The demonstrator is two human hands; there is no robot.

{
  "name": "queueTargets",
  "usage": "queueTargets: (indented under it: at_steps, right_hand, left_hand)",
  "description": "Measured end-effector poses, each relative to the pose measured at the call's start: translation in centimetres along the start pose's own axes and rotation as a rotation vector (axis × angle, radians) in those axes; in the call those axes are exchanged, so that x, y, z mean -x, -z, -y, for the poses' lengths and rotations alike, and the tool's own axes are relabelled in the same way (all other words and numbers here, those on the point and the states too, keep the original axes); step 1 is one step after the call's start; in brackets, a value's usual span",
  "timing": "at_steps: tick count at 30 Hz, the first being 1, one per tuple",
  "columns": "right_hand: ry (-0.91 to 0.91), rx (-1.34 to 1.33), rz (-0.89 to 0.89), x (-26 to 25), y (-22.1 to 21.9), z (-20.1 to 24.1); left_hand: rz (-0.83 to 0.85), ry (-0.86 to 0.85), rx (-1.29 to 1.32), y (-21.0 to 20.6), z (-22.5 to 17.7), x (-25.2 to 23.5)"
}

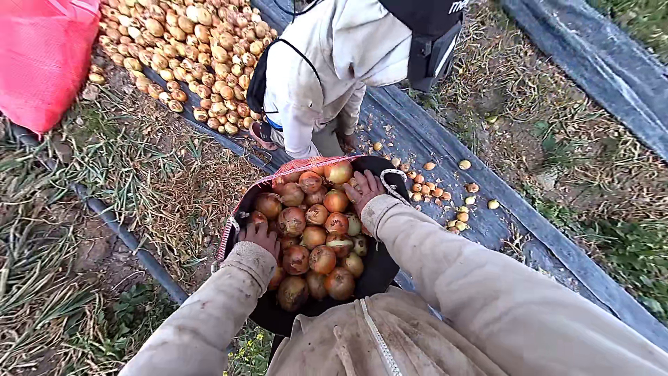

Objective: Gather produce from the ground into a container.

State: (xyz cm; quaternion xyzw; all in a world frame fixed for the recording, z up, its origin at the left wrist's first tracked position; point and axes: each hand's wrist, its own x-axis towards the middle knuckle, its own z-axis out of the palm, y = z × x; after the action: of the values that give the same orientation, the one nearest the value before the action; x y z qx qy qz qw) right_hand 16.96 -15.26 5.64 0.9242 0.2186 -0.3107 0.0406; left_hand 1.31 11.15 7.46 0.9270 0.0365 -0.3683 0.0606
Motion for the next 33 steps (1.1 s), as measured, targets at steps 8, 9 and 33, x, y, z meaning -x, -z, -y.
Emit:
queueTargets:
  at_steps: [8,9,33]
  right_hand:
    - [0.252,-0.269,-0.571,7.1,0.0,-2.1]
    - [0.24,-0.285,-0.659,8.3,0.4,-3.1]
    - [-0.372,-0.385,-0.019,2.9,5.0,-6.0]
  left_hand:
    - [-0.931,-0.224,0.085,-3.2,1.7,3.2]
    - [-1.021,-0.148,0.083,-2.8,1.8,3.5]
    - [-0.069,0.632,0.551,4.5,0.8,1.1]
